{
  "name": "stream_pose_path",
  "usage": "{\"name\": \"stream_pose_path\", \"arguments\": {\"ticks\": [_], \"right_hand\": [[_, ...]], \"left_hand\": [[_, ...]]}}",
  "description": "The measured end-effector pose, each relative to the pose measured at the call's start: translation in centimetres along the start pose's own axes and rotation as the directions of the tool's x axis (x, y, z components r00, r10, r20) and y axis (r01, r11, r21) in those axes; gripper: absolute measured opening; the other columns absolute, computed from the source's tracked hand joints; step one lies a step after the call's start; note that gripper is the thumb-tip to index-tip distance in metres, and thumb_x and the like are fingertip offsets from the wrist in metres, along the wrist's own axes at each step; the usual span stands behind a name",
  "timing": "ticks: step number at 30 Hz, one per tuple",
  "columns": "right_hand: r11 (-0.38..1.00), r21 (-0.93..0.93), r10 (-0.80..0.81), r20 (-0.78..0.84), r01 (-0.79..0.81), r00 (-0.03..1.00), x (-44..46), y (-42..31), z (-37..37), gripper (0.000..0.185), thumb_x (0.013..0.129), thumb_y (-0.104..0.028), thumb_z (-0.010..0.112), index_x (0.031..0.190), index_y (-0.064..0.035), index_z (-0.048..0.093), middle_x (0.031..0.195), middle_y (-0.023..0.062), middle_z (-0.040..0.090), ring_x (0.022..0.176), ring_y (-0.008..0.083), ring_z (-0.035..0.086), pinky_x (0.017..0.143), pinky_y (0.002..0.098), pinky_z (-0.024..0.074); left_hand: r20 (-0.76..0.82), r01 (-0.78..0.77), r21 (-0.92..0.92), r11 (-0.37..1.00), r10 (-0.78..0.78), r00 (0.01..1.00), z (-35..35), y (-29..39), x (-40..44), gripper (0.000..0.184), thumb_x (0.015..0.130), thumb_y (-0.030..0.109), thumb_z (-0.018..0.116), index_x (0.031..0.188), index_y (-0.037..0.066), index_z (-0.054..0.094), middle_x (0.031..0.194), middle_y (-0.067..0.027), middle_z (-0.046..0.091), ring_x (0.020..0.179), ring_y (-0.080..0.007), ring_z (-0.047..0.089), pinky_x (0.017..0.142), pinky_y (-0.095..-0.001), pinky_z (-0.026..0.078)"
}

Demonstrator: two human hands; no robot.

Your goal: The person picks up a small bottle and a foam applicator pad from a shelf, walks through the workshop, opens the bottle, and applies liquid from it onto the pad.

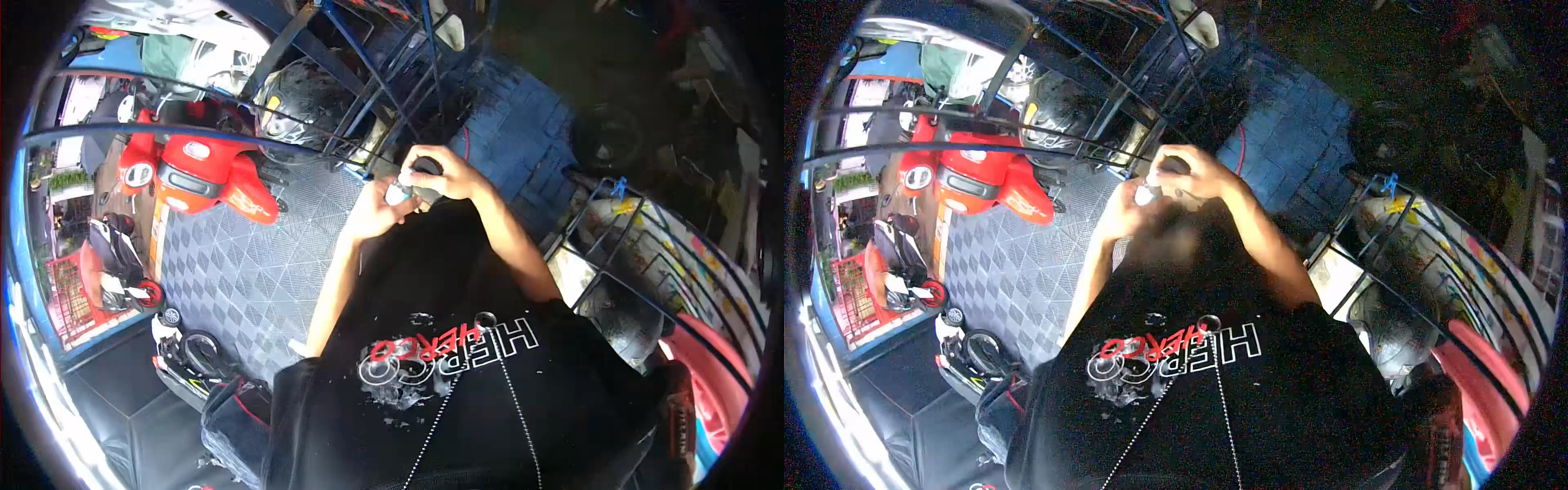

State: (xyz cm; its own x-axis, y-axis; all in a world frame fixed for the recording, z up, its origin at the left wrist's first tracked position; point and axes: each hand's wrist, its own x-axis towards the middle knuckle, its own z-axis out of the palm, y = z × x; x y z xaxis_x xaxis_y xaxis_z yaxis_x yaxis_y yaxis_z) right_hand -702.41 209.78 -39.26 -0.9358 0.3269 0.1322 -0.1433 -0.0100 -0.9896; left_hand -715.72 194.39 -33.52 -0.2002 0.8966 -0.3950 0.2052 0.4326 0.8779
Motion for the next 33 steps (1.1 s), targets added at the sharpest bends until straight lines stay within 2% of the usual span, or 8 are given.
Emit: {"name": "stream_pose_path", "arguments": {"ticks": [11,17,19,21,25,27,29,33], "right_hand": [[0.871,-0.48,-0.011,0.199,0.107,0.98,1.4,-6.5,3.0,0.03,0.096,-0.031,0.059,0.091,-0.0012,0.062,0.072,0.022,0.062,0.063,0.0396,0.058,0.061,0.0413,0.0468],[0.995,-0.026,-0.097,-0.032,0.096,0.995,1.8,-5.8,3.7,0.035,0.105,-0.035,0.049,0.098,-0.0033,0.061,0.092,0.0042,0.06,0.089,0.0126,0.057,0.082,0.0284,0.0442],[0.989,0.066,-0.132,-0.059,0.135,0.99,2.0,-6.2,3.5,0.032,0.105,-0.033,0.049,0.099,-0.0037,0.061,0.095,0.0055,0.062,0.092,0.0138,0.058,0.086,0.0288,0.0441],[0.984,0.087,-0.153,-0.063,0.158,0.986,1.9,-6.3,3.3,0.029,0.104,-0.031,0.051,0.101,-0.0035,0.061,0.095,0.0052,0.063,0.093,0.0153,0.059,0.088,0.0298,0.0447],[0.959,-0.065,-0.282,-0.113,0.276,0.953,2.0,-5.8,3.8,0.015,0.092,-0.016,0.068,0.101,-0.0052,0.062,0.1,0.0033,0.062,0.097,0.0136,0.059,0.091,0.0312,0.0455],[0.98,-0.016,-0.196,-0.011,0.196,0.98,1.8,-6.4,4.2,0.031,0.086,-0.019,0.075,0.11,-0.0045,0.06,0.108,0.0075,0.063,0.107,0.0175,0.058,0.097,0.0346,0.0453],[0.966,-0.072,-0.252,-0.039,0.249,0.967,1.5,-7.6,5.5,0.057,0.08,-0.029,0.081,0.125,-0.0045,0.057,0.111,0.0076,0.062,0.108,0.0187,0.058,0.1,0.0354,0.0431],[0.966,-0.249,-0.032,0.171,0.074,0.985,0.4,-10.7,5.8,0.109,0.056,-0.035,0.094,0.147,-0.0052,0.041,0.116,0.0147,0.058,0.106,0.032,0.06,0.095,0.0413,0.047]], "left_hand": [[-0.288,-0.107,0.33,0.938,0.208,0.935,1.3,2.4,-5.6,0.03,0.078,0.02,0.075,0.094,-0.003,0.065,0.068,-0.0173,0.066,0.064,-0.0325,0.069,0.063,-0.0399,0.054],[-0.488,-0.143,0.256,0.956,0.256,0.834,0.9,3.1,-5.7,0.028,0.08,0.021,0.077,0.088,-0.001,0.061,0.069,-0.0158,0.066,0.062,-0.0306,0.068,0.059,-0.0367,0.052],[-0.388,-0.351,-0.361,0.864,0.204,0.899,0.3,3.2,-5.9,0.025,0.083,0.021,0.076,0.091,0.003,0.059,0.068,-0.007,0.063,0.056,-0.0198,0.062,0.052,-0.0298,0.048],[-0.218,-0.287,-0.924,0.253,0.267,0.939,0.0,2.8,-6.1,0.027,0.083,0.018,0.078,0.096,0.006,0.057,0.069,-0.0033,0.059,0.057,-0.0109,0.056,0.051,-0.0267,0.045],[-0.479,-0.355,0.07,0.932,0.344,0.808,-0.4,4.2,-6.3,0.025,0.085,0.02,0.075,0.094,0.006,0.056,0.066,-0.0041,0.059,0.051,-0.0125,0.053,0.047,-0.0259,0.044],[-0.218,-0.209,-0.974,-0.086,0.104,0.97,-0.5,2.5,-6.8,0.026,0.09,0.027,0.071,0.091,0.005,0.057,0.064,-0.0028,0.057,0.048,-0.012,0.051,0.046,-0.0253,0.044],[-0.475,-0.385,-0.664,0.641,0.036,0.879,0.3,1.8,-6.1,0.024,0.094,0.031,0.067,0.093,0.012,0.053,0.069,0.0011,0.053,0.053,-0.0094,0.049,0.047,-0.0248,0.042],[-0.372,-0.23,-0.839,0.493,-0.21,0.904,2.0,2.0,-5.6,0.042,0.097,0.051,0.06,0.099,0.009,0.058,0.076,-0.002,0.06,0.066,-0.0118,0.059,0.06,-0.0264,0.049]]}}
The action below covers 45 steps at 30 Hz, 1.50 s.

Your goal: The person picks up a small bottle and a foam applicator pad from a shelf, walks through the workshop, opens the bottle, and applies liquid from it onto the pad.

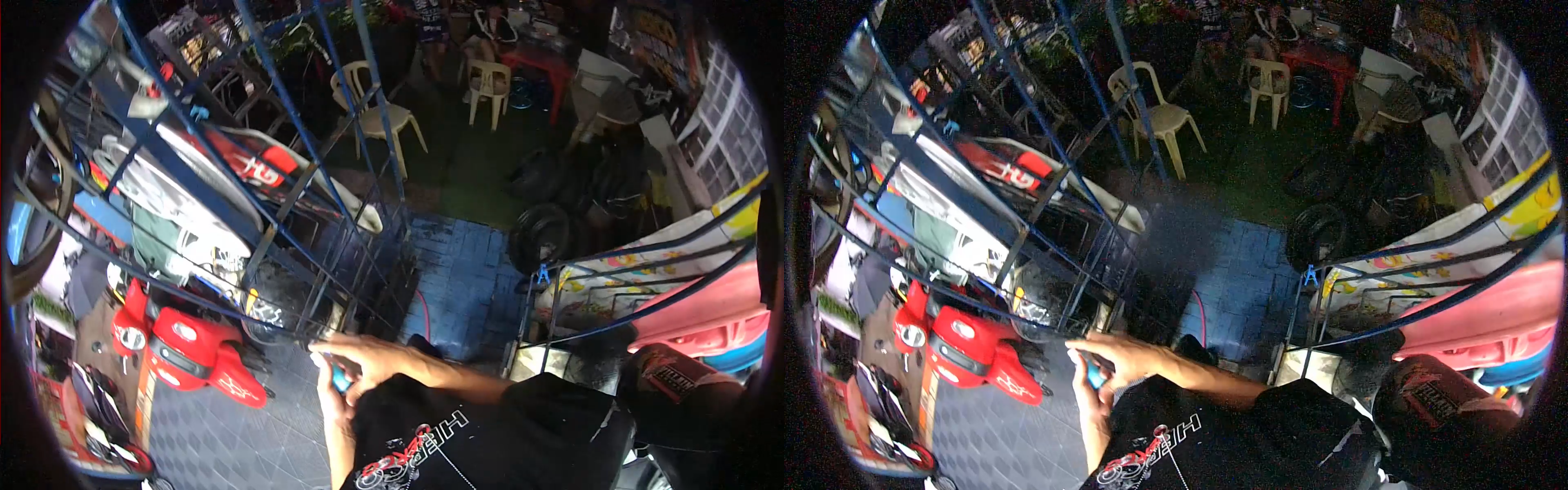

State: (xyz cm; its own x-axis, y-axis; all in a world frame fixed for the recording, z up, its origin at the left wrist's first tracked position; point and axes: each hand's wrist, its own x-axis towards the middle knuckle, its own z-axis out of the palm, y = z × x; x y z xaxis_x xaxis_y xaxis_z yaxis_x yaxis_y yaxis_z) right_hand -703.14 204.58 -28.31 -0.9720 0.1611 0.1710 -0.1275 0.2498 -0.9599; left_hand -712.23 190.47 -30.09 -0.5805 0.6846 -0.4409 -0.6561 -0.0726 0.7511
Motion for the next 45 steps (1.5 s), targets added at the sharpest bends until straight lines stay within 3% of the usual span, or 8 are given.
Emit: {"name": "stream_pose_path", "arguments": {"ticks": [9,14,17,20,24,30,38,45], "right_hand": [[0.94,-0.332,-0.084,-0.008,0.077,0.996,-0.8,2.5,1.3,0.106,0.059,-0.044,0.089,0.146,-0.0066,0.041,0.134,0.0155,0.054,0.12,0.035,0.057,0.095,0.0467,0.0482],[0.871,-0.49,0.031,-0.02,-0.037,0.999,-0.7,3.5,1.3,0.106,0.056,-0.036,0.087,0.147,-0.0107,0.039,0.122,0.0134,0.056,0.11,0.0357,0.059,0.087,0.0484,0.0488],[0.873,-0.488,-0.006,-0.057,-0.023,0.998,-0.8,5.5,2.4,0.109,0.055,-0.035,0.088,0.149,-0.0134,0.037,0.12,0.0142,0.054,0.108,0.0366,0.059,0.084,0.0492,0.0494],[0.942,-0.335,-0.061,-0.083,0.03,0.995,-0.5,4.7,2.1,0.109,0.056,-0.041,0.089,0.145,-0.0046,0.038,0.124,0.0162,0.053,0.109,0.0374,0.059,0.086,0.0478,0.0509],[0.939,-0.342,-0.096,-0.143,0.042,0.985,-0.5,6.0,2.9,0.106,0.056,-0.043,0.089,0.141,-0.0029,0.041,0.125,0.0179,0.051,0.108,0.0373,0.059,0.086,0.0465,0.0511],[0.893,-0.413,0.174,-0.047,-0.177,0.984,-1.0,4.1,0.3,0.111,0.055,-0.04,0.089,0.149,-0.0117,0.037,0.142,0.0214,0.041,0.115,0.0437,0.056,0.094,0.0532,0.0477],[0.945,-0.228,0.216,-0.111,-0.236,0.97,-2.0,6.6,-3.9,0.082,0.066,-0.047,0.087,0.129,-0.0104,0.05,0.118,0.0135,0.053,0.103,0.0372,0.061,0.084,0.0462,0.0506],[0.955,0.117,0.285,-0.618,-0.273,0.732,-3.8,12.1,-8.3,0.036,0.097,-0.033,0.062,0.119,-0.0051,0.06,0.113,0.0149,0.061,0.109,0.0302,0.059,0.096,0.0405,0.0457]], "left_hand": [[0.024,0.114,0.181,0.977,-0.12,0.992,-3.9,-2.0,1.2,0.056,0.1,0.047,0.055,0.137,0.004,0.052,0.127,-0.0113,0.062,0.113,-0.0238,0.062,0.099,-0.0387,0.049],[0.002,-0.036,0.31,0.95,0.037,0.999,-3.5,-2.5,2.4,0.045,0.104,0.042,0.051,0.127,0.004,0.057,0.111,-0.0068,0.066,0.097,-0.0182,0.065,0.087,-0.0326,0.052],[-0.067,0.176,0.113,0.978,-0.169,0.983,-4.2,-2.7,2.9,0.053,0.102,0.054,0.043,0.128,0.011,0.059,0.115,-0.0039,0.069,0.098,-0.0195,0.068,0.08,-0.0363,0.055],[0.139,0.271,-0.245,0.931,-0.243,0.96,-4.6,-2.3,3.2,0.046,0.101,0.053,0.046,0.107,0.012,0.065,0.08,-0.0008,0.069,0.062,-0.0145,0.065,0.054,-0.0272,0.053],[0.005,0.226,-0.205,0.952,-0.23,0.973,-3.0,-1.9,3.0,0.044,0.1,0.053,0.048,0.102,0.012,0.064,0.07,0.0015,0.065,0.051,-0.0107,0.058,0.046,-0.0236,0.048],[0.096,0.263,0.041,0.964,-0.266,0.959,-3.6,-2.4,4.5,0.053,0.104,0.044,0.041,0.14,0.007,0.051,0.132,-0.0117,0.062,0.117,-0.0275,0.062,0.095,-0.044,0.053],[-0.158,0.392,0.184,0.901,-0.367,0.917,-2.8,-6.4,10.1,0.042,0.105,0.043,0.04,0.112,0.008,0.062,0.086,-0.0083,0.07,0.062,-0.0209,0.065,0.053,-0.0326,0.053],[0.245,0.265,0.736,0.623,-0.61,0.754,5.7,-5.5,13.9,0.05,0.106,0.04,0.028,0.098,0.002,0.059,0.074,-0.0097,0.063,0.053,-0.0198,0.058,0.05,-0.033,0.049]]}}
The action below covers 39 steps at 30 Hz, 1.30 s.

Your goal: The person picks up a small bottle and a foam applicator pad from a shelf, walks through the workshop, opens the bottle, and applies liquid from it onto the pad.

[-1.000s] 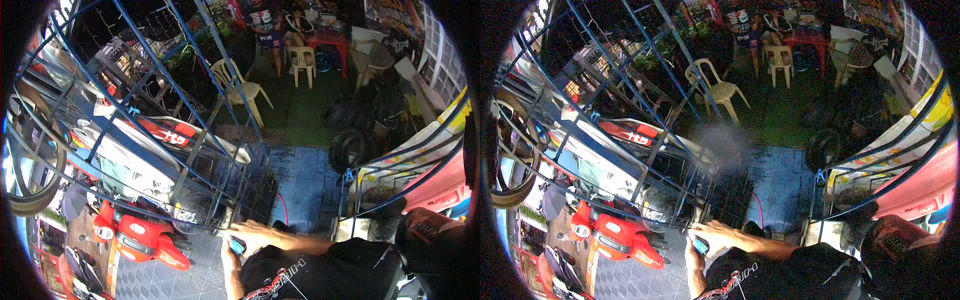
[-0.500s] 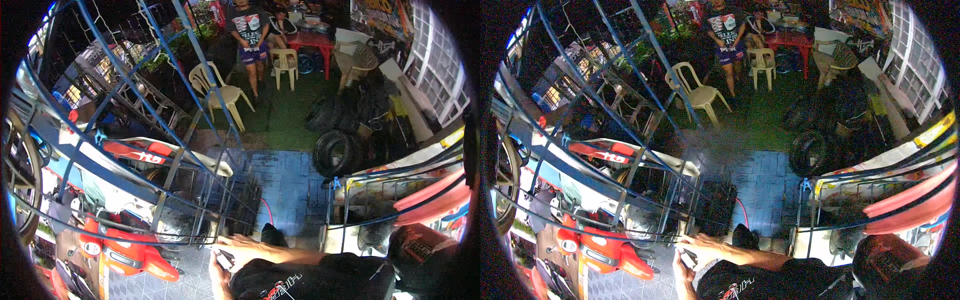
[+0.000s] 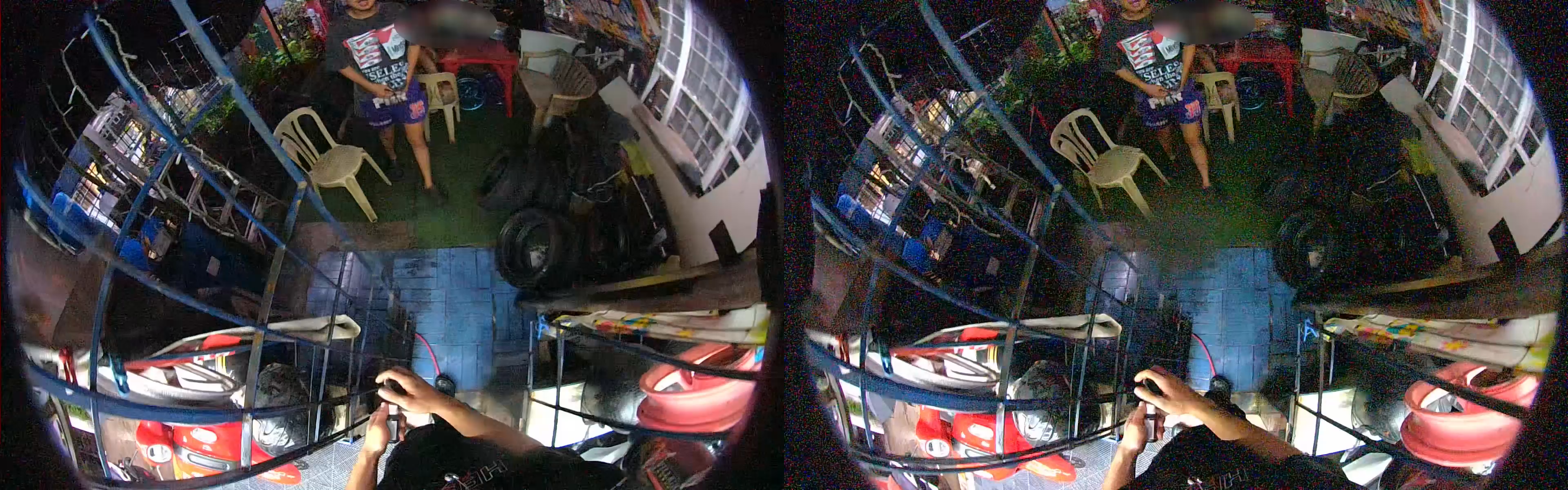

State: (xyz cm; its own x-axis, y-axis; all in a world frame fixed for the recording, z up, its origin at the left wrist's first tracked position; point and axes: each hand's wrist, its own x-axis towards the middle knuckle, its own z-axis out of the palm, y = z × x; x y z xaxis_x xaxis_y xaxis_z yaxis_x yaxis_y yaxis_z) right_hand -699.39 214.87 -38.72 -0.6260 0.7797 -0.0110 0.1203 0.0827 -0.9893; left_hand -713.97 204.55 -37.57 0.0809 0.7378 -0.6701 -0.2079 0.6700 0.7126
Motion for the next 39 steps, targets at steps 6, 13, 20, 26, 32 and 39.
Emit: {"name": "stream_pose_path", "arguments": {"ticks": [6,13,20,26,32,39], "right_hand": [[0.988,0.154,0.029,-0.086,-0.015,0.996,1.1,0.5,-0.8,0.042,0.098,-0.036,0.061,0.127,-0.0069,0.053,0.123,0.0157,0.06,0.117,0.0325,0.058,0.101,0.0404,0.0444],[0.971,0.012,-0.236,-0.081,0.238,0.968,1.6,-2.1,-1.7,0.061,0.086,-0.036,0.075,0.132,-0.0037,0.053,0.124,0.0195,0.057,0.115,0.0365,0.057,0.1,0.0445,0.0441],[0.948,-0.131,-0.254,0.24,0.291,0.937,0.8,-3.4,-2.0,0.126,0.057,-0.048,0.092,0.156,-0.007,0.026,0.145,0.0238,0.041,0.134,0.0434,0.042,0.111,0.0467,0.0373],[0.951,-0.087,-0.262,0.284,0.297,0.922,-0.8,-1.9,2.8,0.113,0.058,-0.037,0.092,0.15,-0.0078,0.034,0.14,0.0211,0.043,0.126,0.0408,0.049,0.104,0.0464,0.0443],[0.951,-0.141,-0.204,0.383,0.275,0.901,-2.6,-2.2,6.7,0.104,0.059,-0.035,0.09,0.146,-0.0083,0.039,0.137,0.0186,0.045,0.125,0.0388,0.049,0.103,0.047,0.044],[0.899,-0.019,-0.397,0.389,0.438,0.831,-3.8,-8.0,9.6,0.094,0.063,-0.043,0.088,0.137,-0.0028,0.048,0.125,0.0176,0.051,0.116,0.0355,0.053,0.098,0.0436,0.0461]], "left_hand": [[0.043,-0.07,-0.007,0.998,0.071,0.997,0.5,1.4,3.8,0.036,0.097,0.033,0.039,0.098,0.003,0.06,0.073,-0.0104,0.064,0.055,-0.0213,0.062,0.053,-0.0333,0.051],[-0.167,0.047,-0.603,0.796,-0.184,0.969,0.2,2.8,3.9,0.039,0.094,0.034,0.044,0.108,0.002,0.062,0.091,-0.0123,0.07,0.079,-0.0266,0.069,0.073,-0.0393,0.057],[-0.181,0.018,-0.628,0.778,-0.168,0.969,1.0,3.8,1.7,0.038,0.094,0.034,0.046,0.115,0.008,0.065,0.109,-0.0093,0.07,0.102,-0.0273,0.066,0.093,-0.044,0.051],[-0.265,-0.027,-0.533,0.846,-0.137,0.954,-2.4,-1.1,-0.8,0.039,0.098,0.031,0.039,0.116,0.006,0.064,0.11,-0.0094,0.07,0.103,-0.0244,0.066,0.092,-0.0411,0.052],[-0.269,-0.069,-0.535,0.842,-0.093,0.959,-4.1,-4.0,-4.2,0.038,0.1,0.031,0.041,0.123,0.007,0.06,0.115,-0.0089,0.068,0.105,-0.0234,0.065,0.093,-0.0405,0.052],[-0.025,-0.081,-0.552,0.83,0.081,0.996,-6.4,-2.8,-12.5,0.053,0.104,0.045,0.043,0.139,0.005,0.047,0.132,-0.01,0.058,0.122,-0.0268,0.057,0.104,-0.0451,0.044]]}}
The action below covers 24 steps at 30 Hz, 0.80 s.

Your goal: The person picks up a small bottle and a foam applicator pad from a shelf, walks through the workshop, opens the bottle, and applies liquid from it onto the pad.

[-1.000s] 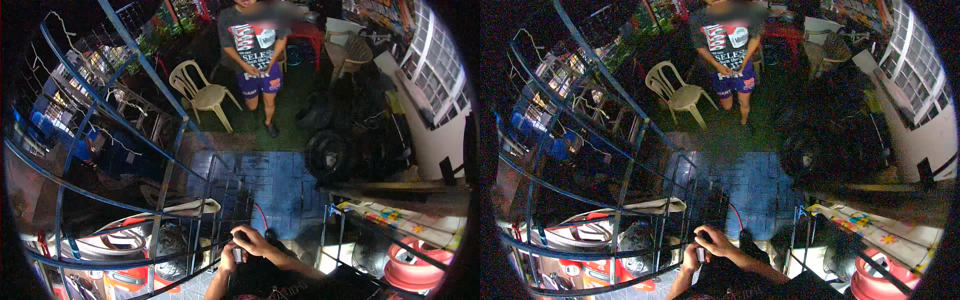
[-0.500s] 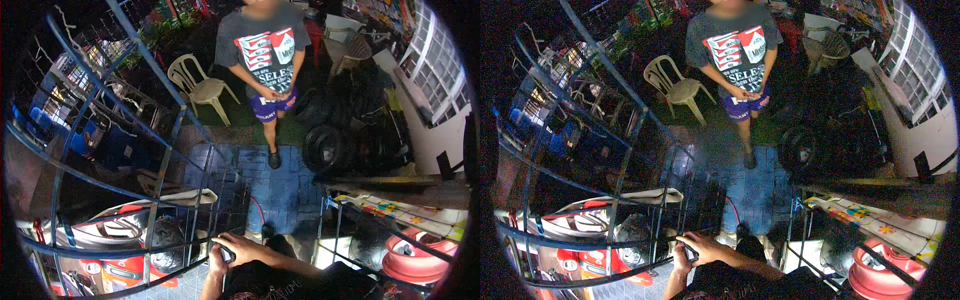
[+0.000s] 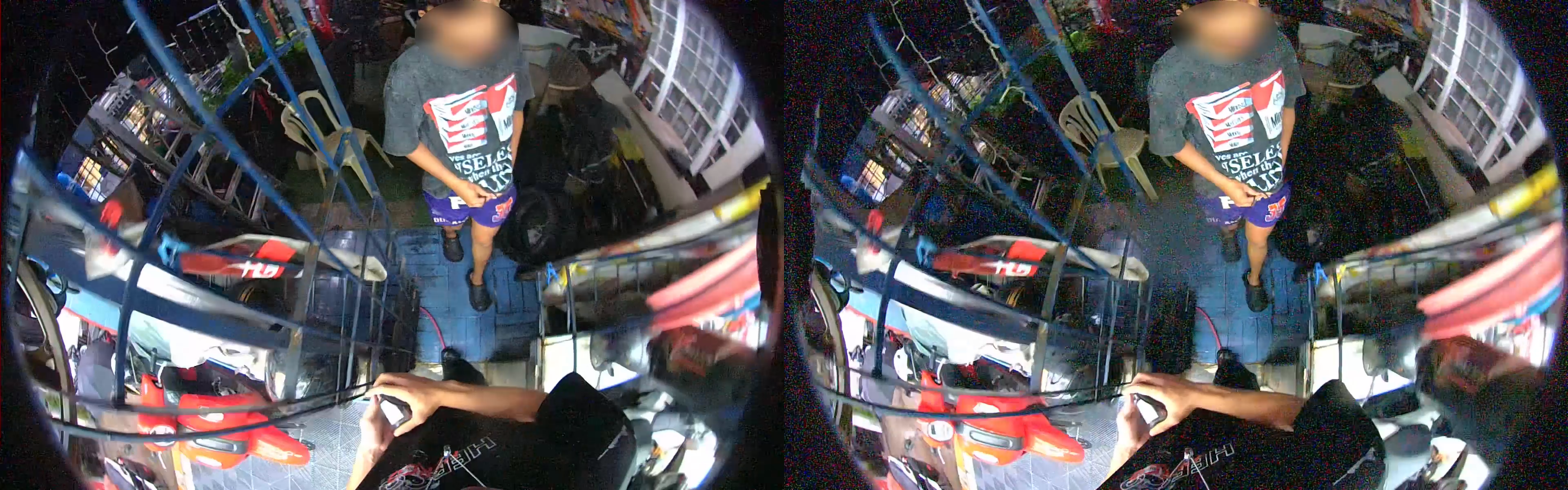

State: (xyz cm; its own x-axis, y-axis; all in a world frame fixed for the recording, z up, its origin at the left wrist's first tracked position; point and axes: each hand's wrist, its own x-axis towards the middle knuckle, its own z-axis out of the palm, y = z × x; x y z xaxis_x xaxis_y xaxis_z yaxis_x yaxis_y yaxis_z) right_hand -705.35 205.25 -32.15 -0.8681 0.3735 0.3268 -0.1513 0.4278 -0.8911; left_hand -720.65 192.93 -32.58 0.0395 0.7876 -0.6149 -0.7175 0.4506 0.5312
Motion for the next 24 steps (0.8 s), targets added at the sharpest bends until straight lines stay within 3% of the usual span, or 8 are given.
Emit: {"name": "stream_pose_path", "arguments": {"ticks": [2,6,9,12,18,20,22,24], "right_hand": [[0.988,-0.094,-0.12,-0.006,0.119,0.993,-1.2,-1.4,2.0,0.093,0.064,-0.046,0.087,0.136,-0.0008,0.049,0.126,0.0182,0.051,0.116,0.0364,0.054,0.098,0.0437,0.0464],[0.984,-0.17,-0.042,0.045,0.049,0.998,-1.1,-4.9,6.9,0.097,0.063,-0.05,0.086,0.139,-0.0025,0.047,0.13,0.0192,0.048,0.119,0.0372,0.051,0.1,0.0454,0.0448],[0.95,-0.308,-0.047,0.031,0.055,0.998,-0.9,-6.3,11.1,0.1,0.061,-0.047,0.087,0.142,-0.0066,0.044,0.131,0.0185,0.046,0.119,0.0376,0.049,0.098,0.0485,0.0446],[0.888,-0.456,-0.019,0.085,0.056,0.996,-0.4,-6.4,15.1,0.096,0.06,-0.042,0.087,0.14,-0.0078,0.046,0.127,0.0173,0.047,0.117,0.0367,0.05,0.098,0.0509,0.0432],[0.845,-0.508,-0.083,0.181,0.165,0.98,2.3,-7.3,17.3,0.097,0.061,-0.045,0.086,0.141,-0.0082,0.045,0.126,0.016,0.049,0.119,0.0348,0.049,0.093,0.0506,0.0445],[0.826,-0.552,-0.017,0.171,0.11,0.985,3.0,-7.2,18.1,0.103,0.059,-0.049,0.086,0.143,-0.0071,0.042,0.126,0.0164,0.048,0.118,0.035,0.05,0.091,0.0501,0.0455],[0.848,-0.524,-0.03,0.11,0.084,0.994,3.3,-7.3,18.9,0.103,0.059,-0.048,0.086,0.143,-0.0072,0.042,0.125,0.017,0.049,0.115,0.036,0.053,0.092,0.0496,0.0458],[0.901,-0.431,-0.012,0.101,0.055,0.995,4.1,-7.7,19.6,0.101,0.057,-0.043,0.086,0.141,-0.0071,0.043,0.127,0.0185,0.048,0.118,0.0381,0.052,0.098,0.0496,0.0443]], "left_hand": [[0.05,-0.089,-0.022,0.996,0.09,0.995,-2.1,-2.6,-1.9,0.054,0.104,0.046,0.044,0.14,0.005,0.046,0.132,-0.0091,0.058,0.123,-0.0264,0.056,0.105,-0.0447,0.043],[0.094,-0.164,-0.015,0.986,0.165,0.982,-6.2,-3.7,-5.3,0.055,0.104,0.046,0.045,0.14,0.005,0.046,0.134,-0.0117,0.057,0.123,-0.0283,0.057,0.105,-0.0452,0.045],[-0.028,-0.225,0.069,0.972,0.228,0.973,-6.9,-3.7,-8.3,0.059,0.102,0.05,0.047,0.139,0.004,0.047,0.134,-0.0134,0.058,0.119,-0.0291,0.06,0.099,-0.0441,0.052],[0.007,-0.166,0.008,0.986,0.165,0.986,-10.4,-4.0,-9.4,0.05,0.104,0.042,0.041,0.139,0.007,0.048,0.134,-0.0126,0.058,0.12,-0.0286,0.06,0.097,-0.0427,0.053],[-0.008,-0.176,-0.042,0.984,0.176,0.984,-13.3,-2.5,-10.8,0.041,0.103,0.035,0.042,0.129,0.007,0.056,0.12,-0.0103,0.066,0.106,-0.0257,0.066,0.086,-0.0406,0.057],[0.01,-0.168,-0.148,0.975,0.171,0.985,-14.2,-2.3,-10.0,0.043,0.104,0.039,0.039,0.128,0.008,0.057,0.116,-0.0105,0.067,0.102,-0.0255,0.068,0.082,-0.0398,0.058],[0.051,-0.208,-0.215,0.954,0.224,0.973,-13.6,-1.6,-10.9,0.046,0.104,0.039,0.038,0.131,0.007,0.055,0.124,-0.0138,0.065,0.109,-0.0276,0.066,0.088,-0.0413,0.057],[0.124,-0.212,-0.2,0.957,0.239,0.963,-17.8,-2.1,-9.6,0.048,0.103,0.043,0.037,0.129,0.008,0.056,0.122,-0.0138,0.066,0.102,-0.0278,0.069,0.081,-0.0389,0.059]]}}
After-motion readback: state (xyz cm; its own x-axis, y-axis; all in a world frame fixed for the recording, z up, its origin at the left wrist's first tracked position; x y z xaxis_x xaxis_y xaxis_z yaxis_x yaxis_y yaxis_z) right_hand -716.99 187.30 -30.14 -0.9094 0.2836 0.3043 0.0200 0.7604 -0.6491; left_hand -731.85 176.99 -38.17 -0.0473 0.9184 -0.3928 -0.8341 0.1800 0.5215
